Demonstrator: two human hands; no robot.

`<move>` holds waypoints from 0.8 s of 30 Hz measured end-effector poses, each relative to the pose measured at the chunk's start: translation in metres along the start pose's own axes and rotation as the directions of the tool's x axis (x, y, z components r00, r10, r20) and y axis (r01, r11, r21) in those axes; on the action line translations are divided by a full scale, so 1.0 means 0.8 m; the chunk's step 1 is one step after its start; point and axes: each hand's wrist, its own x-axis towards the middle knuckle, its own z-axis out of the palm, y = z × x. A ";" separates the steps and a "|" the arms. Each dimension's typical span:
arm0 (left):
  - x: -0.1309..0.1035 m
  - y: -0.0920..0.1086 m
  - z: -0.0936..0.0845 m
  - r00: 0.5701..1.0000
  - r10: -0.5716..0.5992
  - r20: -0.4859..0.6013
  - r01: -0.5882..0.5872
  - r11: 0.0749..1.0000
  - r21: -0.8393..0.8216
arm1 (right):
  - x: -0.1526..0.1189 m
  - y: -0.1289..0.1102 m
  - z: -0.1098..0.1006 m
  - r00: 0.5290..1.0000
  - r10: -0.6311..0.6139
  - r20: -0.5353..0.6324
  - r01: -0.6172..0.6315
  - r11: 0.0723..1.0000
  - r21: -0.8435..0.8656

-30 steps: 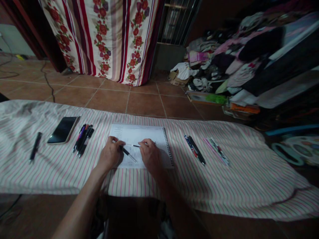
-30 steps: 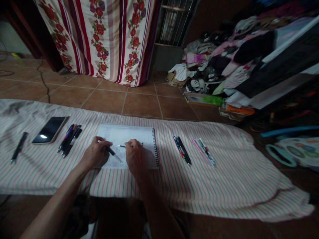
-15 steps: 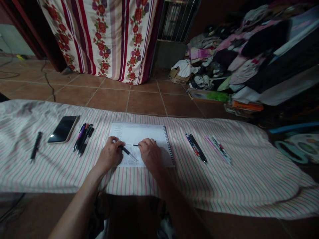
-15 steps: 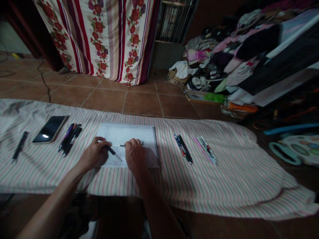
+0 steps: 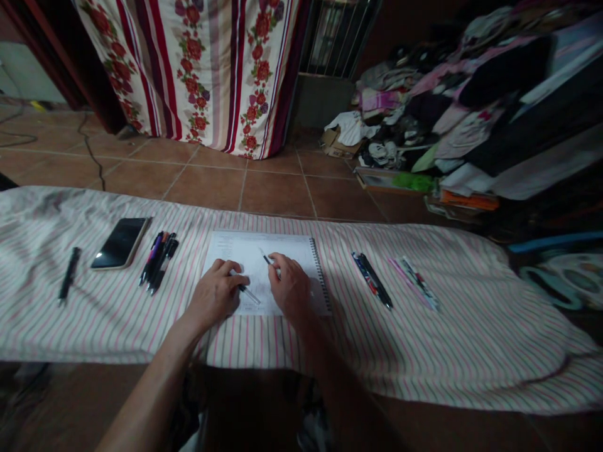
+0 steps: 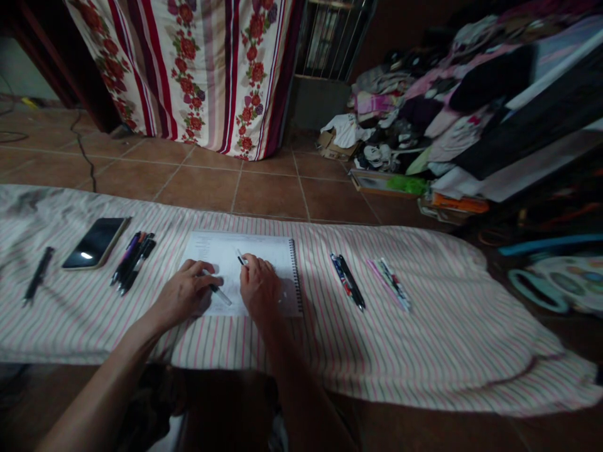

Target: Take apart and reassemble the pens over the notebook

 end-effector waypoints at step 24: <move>0.016 -0.001 0.030 0.998 0.049 -0.040 -0.053 0.991 -0.122 | 0.019 0.009 -0.029 0.904 0.270 0.332 -0.366 0.084 0.927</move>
